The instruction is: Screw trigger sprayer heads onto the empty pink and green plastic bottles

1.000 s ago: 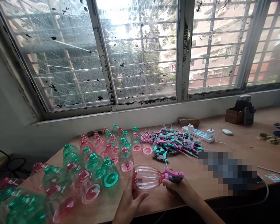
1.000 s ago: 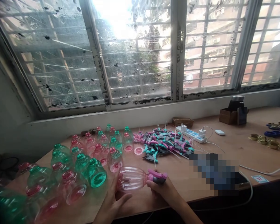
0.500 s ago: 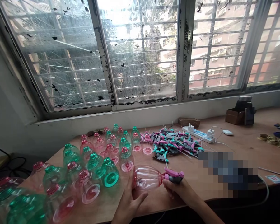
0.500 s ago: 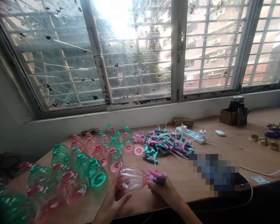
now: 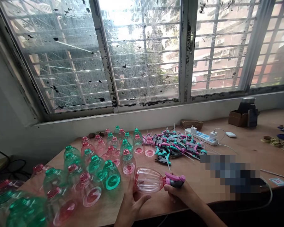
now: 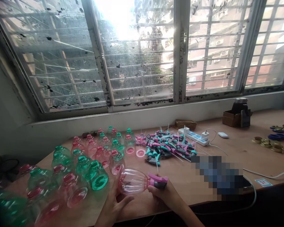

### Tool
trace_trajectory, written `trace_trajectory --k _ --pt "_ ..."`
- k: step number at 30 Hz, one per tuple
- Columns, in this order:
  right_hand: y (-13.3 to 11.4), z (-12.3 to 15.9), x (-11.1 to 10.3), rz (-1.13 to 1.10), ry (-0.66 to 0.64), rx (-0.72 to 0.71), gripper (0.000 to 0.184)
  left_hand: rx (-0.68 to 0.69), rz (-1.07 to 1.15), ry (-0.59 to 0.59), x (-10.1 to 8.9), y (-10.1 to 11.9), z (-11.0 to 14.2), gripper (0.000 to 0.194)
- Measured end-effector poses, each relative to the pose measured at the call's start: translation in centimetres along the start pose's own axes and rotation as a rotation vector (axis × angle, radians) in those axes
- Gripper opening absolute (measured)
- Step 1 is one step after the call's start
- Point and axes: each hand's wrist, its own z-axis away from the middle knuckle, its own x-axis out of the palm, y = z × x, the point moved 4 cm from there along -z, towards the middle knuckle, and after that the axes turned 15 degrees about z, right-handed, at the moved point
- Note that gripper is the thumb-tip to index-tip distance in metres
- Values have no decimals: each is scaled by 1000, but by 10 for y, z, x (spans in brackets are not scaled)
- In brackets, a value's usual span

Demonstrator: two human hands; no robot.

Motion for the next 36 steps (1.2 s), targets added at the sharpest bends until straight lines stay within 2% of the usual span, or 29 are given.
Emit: trace_trajectory --k 4,9,11,14,19,25,29,31,33,36 --pt "-4 0 3 24 -7 11 35 -26 62 -36 2 3 0 91" --pt "-9 1 3 73 32 -7 32 -46 -12 -58 3 6 -2 59" --pt "-10 1 2 66 40 -23 32 -49 -41 -66 2 6 -2 53" --pt "-8 2 0 45 47 -30 31 -68 -30 -51 1 4 1 60" --pt "-2 2 -2 18 68 -32 39 -69 -20 -36 1 1 4 89" --pt "-5 3 -3 45 68 -7 37 -61 -35 -67 2 0 1 91" --pt "-8 3 -3 33 40 -8 34 -78 3 -78 3 2 2 99" --pt "-9 3 -1 31 32 -5 33 -71 35 -104 4 8 3 94" --pt "-9 3 0 33 31 -13 33 -64 55 -132 6 14 4 78" --pt "-8 3 0 36 36 -11 34 -83 32 -119 5 15 5 66"
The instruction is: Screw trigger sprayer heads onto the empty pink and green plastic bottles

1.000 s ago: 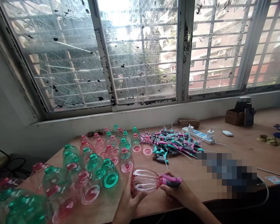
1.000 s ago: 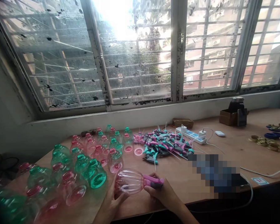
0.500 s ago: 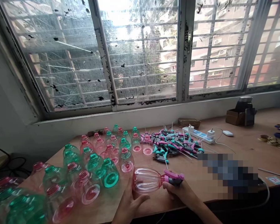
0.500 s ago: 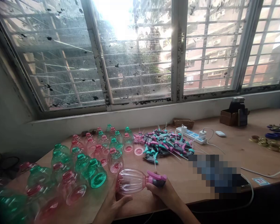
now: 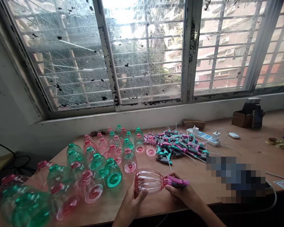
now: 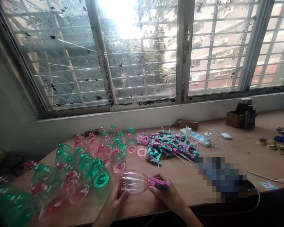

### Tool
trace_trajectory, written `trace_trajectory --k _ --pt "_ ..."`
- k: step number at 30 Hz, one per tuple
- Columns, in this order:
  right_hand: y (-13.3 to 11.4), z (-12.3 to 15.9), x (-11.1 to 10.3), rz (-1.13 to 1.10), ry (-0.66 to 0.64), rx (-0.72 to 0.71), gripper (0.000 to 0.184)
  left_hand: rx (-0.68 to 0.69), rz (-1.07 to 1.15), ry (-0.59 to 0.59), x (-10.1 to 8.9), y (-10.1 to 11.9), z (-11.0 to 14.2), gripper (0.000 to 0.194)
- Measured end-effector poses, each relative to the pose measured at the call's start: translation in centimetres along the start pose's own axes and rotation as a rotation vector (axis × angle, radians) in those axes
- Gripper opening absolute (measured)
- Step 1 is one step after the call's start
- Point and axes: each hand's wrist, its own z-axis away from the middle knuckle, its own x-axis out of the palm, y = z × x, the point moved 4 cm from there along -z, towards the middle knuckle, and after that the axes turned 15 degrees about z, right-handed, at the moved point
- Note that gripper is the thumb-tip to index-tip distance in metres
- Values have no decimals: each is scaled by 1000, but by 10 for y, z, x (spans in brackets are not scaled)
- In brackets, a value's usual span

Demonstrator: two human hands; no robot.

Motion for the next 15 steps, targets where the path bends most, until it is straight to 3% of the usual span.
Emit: trace_trajectory --k 4,11,15 --pt "6 0 -3 -8 42 28 36 6 -21 67 -3 -7 1 82" --pt "8 1 -3 3 16 38 38 28 7 56 -6 -16 0 95" --pt "2 2 -3 5 1 35 37 -31 50 45 -7 -16 0 70"
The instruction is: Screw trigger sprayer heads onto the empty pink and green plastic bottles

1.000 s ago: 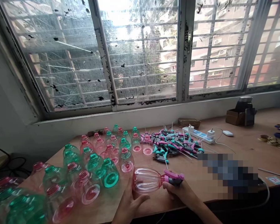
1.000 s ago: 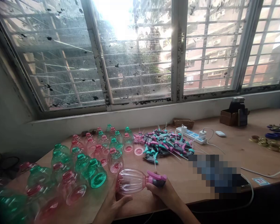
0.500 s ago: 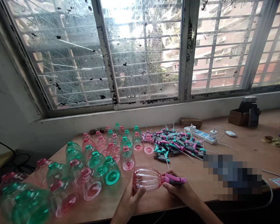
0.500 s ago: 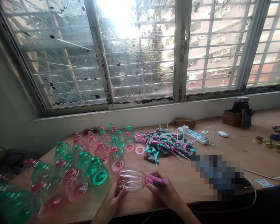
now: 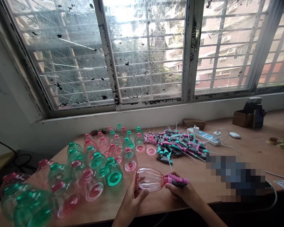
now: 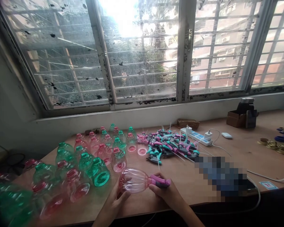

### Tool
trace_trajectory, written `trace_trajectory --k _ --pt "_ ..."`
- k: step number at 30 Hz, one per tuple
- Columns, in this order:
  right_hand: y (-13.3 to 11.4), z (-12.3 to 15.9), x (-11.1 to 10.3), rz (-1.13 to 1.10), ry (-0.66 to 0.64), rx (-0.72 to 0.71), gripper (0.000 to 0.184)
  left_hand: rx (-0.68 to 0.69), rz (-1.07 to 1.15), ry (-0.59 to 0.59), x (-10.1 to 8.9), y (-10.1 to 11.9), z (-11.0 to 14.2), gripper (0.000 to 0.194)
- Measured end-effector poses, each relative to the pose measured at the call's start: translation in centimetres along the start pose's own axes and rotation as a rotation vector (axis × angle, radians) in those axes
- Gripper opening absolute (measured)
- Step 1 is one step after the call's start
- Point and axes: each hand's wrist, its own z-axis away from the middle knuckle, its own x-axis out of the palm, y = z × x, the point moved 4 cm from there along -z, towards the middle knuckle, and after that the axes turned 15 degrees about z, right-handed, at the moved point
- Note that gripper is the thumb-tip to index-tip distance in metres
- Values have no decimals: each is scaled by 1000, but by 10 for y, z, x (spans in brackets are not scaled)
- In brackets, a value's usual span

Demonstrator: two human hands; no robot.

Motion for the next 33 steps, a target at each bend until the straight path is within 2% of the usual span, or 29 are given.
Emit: trace_trajectory --k 2,3,6,10,13,17,21,25,28,33 --pt "-1 0 0 -2 11 6 36 0 6 -9 1 2 1 61" --pt "-1 0 -1 -9 22 8 37 10 11 -13 2 4 1 63" --pt "-1 0 -2 -40 59 -2 45 40 34 -13 3 4 2 80" --pt "0 -1 -2 -74 87 -13 56 48 -2 -10 3 3 2 90" --pt "0 -1 -1 -36 70 8 53 41 21 -22 7 7 0 96" --pt "-4 -1 0 41 17 14 46 29 111 -53 11 12 0 91" --pt "-5 0 -1 -35 45 11 54 59 24 -10 7 7 1 91" --pt "-2 1 -1 -94 55 -2 57 102 40 -17 7 4 0 88" --pt "2 0 -1 -91 42 5 51 67 13 -16 7 6 -1 95" --pt "5 -2 0 -9 12 -3 41 27 -51 -11 7 13 0 84"
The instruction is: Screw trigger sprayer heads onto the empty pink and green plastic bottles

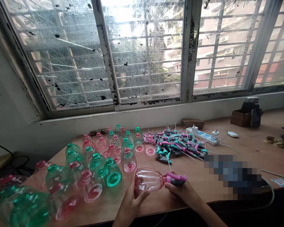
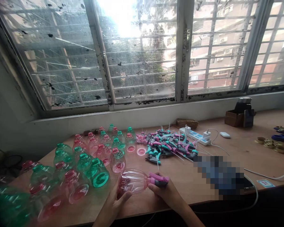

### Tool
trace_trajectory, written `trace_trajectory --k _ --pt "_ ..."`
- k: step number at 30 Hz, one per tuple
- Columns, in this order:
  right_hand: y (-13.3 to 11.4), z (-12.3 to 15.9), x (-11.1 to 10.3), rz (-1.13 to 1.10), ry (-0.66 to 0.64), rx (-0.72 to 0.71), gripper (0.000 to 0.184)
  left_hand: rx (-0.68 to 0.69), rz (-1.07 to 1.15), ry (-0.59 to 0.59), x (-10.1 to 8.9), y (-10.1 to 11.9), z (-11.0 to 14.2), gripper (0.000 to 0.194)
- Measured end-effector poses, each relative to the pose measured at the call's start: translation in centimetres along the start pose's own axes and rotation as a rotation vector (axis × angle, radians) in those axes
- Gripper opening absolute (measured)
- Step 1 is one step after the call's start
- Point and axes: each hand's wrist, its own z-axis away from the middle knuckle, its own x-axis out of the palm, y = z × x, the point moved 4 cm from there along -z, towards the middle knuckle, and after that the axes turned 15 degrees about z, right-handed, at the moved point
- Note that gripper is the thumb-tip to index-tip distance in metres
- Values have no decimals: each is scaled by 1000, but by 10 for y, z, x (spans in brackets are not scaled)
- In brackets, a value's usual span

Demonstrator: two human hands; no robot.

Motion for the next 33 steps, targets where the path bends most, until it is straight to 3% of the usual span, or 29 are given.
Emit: trace_trajectory --k 7,9,14,18,21,33 --pt "-3 1 1 -145 44 15 64 74 -86 31 2 3 3 89" --pt "-2 1 0 -145 41 18 60 59 -72 14 2 2 2 89" --pt "-1 1 -1 -49 7 24 42 45 -24 -24 0 -3 0 68" --pt "-3 2 -2 -60 47 24 48 47 -38 52 -3 -4 1 79" --pt "-5 1 -3 -114 55 -1 51 57 -10 43 -1 -3 1 85" --pt "-3 1 -5 -37 95 3 43 55 4 24 0 -3 -1 80"
